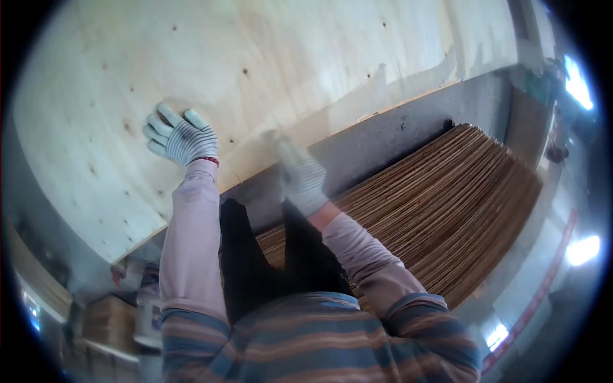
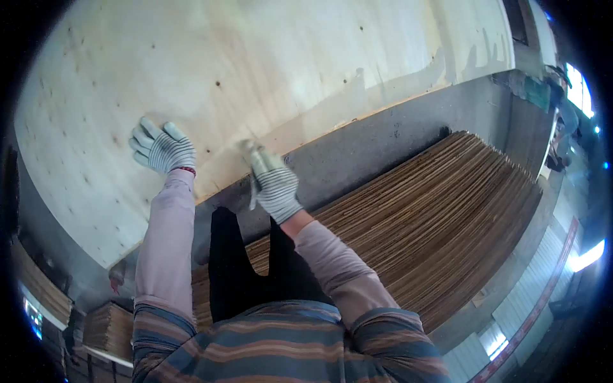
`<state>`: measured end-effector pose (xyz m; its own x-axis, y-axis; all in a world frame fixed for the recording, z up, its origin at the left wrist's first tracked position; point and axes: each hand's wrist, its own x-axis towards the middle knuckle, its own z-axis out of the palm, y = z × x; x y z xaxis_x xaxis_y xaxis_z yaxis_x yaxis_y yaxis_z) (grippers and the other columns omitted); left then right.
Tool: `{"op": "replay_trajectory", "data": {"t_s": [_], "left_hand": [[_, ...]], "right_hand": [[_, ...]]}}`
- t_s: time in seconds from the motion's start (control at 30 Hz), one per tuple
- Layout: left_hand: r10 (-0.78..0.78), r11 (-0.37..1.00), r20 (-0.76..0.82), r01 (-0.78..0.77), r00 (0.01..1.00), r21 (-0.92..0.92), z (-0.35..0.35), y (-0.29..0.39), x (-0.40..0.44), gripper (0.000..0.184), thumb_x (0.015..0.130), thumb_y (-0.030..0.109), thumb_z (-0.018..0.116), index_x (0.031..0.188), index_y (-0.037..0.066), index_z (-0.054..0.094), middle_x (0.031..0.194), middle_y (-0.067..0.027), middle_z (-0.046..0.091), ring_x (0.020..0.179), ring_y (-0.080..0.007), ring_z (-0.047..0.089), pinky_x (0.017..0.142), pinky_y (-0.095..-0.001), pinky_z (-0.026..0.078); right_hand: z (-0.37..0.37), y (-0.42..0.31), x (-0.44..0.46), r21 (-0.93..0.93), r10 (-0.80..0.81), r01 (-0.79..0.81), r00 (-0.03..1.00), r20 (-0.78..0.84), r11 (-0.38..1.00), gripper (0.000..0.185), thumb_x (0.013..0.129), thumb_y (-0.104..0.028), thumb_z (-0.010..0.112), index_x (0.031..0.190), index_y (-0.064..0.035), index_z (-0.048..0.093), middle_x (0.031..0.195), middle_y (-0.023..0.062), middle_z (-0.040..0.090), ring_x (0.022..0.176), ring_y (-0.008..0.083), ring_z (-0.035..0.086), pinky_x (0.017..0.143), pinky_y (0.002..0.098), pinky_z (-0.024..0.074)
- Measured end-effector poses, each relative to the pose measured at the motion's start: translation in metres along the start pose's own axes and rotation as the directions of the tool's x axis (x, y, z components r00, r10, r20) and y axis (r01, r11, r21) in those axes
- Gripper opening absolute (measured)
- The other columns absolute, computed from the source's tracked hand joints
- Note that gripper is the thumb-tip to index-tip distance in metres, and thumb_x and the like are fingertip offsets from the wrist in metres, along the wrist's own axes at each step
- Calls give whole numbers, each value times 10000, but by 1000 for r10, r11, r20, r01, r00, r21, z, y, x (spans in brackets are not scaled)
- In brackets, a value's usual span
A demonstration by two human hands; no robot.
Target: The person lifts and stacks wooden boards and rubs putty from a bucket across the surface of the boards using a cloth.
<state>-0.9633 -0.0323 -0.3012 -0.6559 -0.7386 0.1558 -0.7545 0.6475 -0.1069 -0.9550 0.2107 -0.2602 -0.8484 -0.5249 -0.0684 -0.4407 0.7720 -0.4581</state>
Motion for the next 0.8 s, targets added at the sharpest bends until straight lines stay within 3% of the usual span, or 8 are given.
{"op": "replay_trajectory", "data": {"t_s": [0.13, 0.2, 0.23, 0.3, 0.37, 0.53, 0.6, 0.8], "left_hand": [[221, 947, -44, -225, 974, -229, 10, -37, 12, 506, 885, 391, 462, 1281, 76, 465, 1308, -179, 434, 1243, -387, 375, 987, -539, 327], [465, 796, -35, -435, 885, -421, 15, -92, 30, 502, 883, 392, 476, 1278, 82, 487, 1320, -188, 434, 1234, -387, 390, 992, -534, 335], [336, 889, -34, -329, 941, -320, 12, -109, 32, 504, 883, 395, 491, 1288, 94, 498, 1323, -195, 435, 1231, -386, 396, 988, -531, 336], [280, 938, -100, -294, 955, -185, 17, -107, 35, 511, 884, 385, 495, 1303, 92, 486, 1313, -201, 443, 1237, -386, 391, 991, -533, 332], [246, 957, -119, -261, 962, -130, 22, -108, 31, 521, 889, 378, 484, 1321, 88, 474, 1307, -216, 442, 1245, -392, 382, 1008, -539, 312], [254, 960, -19, -255, 967, -118, 18, -111, 24, 541, 876, 391, 473, 1314, 74, 465, 1292, -217, 435, 1242, -428, 359, 1007, -570, 281], [240, 959, -60, -246, 969, -140, 17, -108, 38, 546, 871, 399, 465, 1303, 66, 465, 1280, -214, 437, 1237, -442, 351, 996, -586, 276], [230, 952, 27, -220, 973, -213, 6, -119, 37, 547, 855, 404, 464, 1286, 66, 472, 1241, -202, 453, 1230, -431, 343, 979, -594, 274]], "right_hand": [[-10, -29, 15, 346, 117, -99, 993, -31, 933, 402, 757, -41, 640, 1157, -79, 635, 898, 76, 669, 845, 189, 625, 732, 358, 526], [-58, -33, 57, 871, 437, -472, 817, 376, 133, 206, 896, -109, 574, 1021, 7, 690, 754, 39, 656, 806, 117, 591, 762, 296, 493], [-69, -20, 77, 942, 445, -326, 857, 258, 82, 260, 919, -137, 549, 1063, 48, 662, 779, 43, 645, 783, 116, 579, 767, 285, 481], [-40, 54, 121, 862, 546, -280, 838, 5, 421, 278, 920, -167, 551, 1092, 27, 652, 869, 96, 676, 809, 159, 619, 796, 335, 496], [-54, 89, 170, 77, 343, -334, 915, -212, 939, 261, 911, -242, 580, 1108, -106, 684, 989, 127, 702, 856, 216, 675, 805, 286, 511], [-40, 53, 123, -107, 175, -154, 955, 239, 982, 274, 922, -203, 541, 1124, -75, 674, 1007, 138, 702, 888, 200, 686, 803, 313, 529], [-14, -17, 61, 342, 208, -193, 978, -6, 920, 313, 914, -134, 527, 1212, -101, 618, 1145, 129, 647, 961, 224, 660, 839, 324, 532], [71, -166, -38, -18, -51, 50, 997, -60, 999, 622, 754, 27, 558, 1351, -136, 491, 1152, 125, 623, 935, 294, 635, 862, 327, 515]]}}
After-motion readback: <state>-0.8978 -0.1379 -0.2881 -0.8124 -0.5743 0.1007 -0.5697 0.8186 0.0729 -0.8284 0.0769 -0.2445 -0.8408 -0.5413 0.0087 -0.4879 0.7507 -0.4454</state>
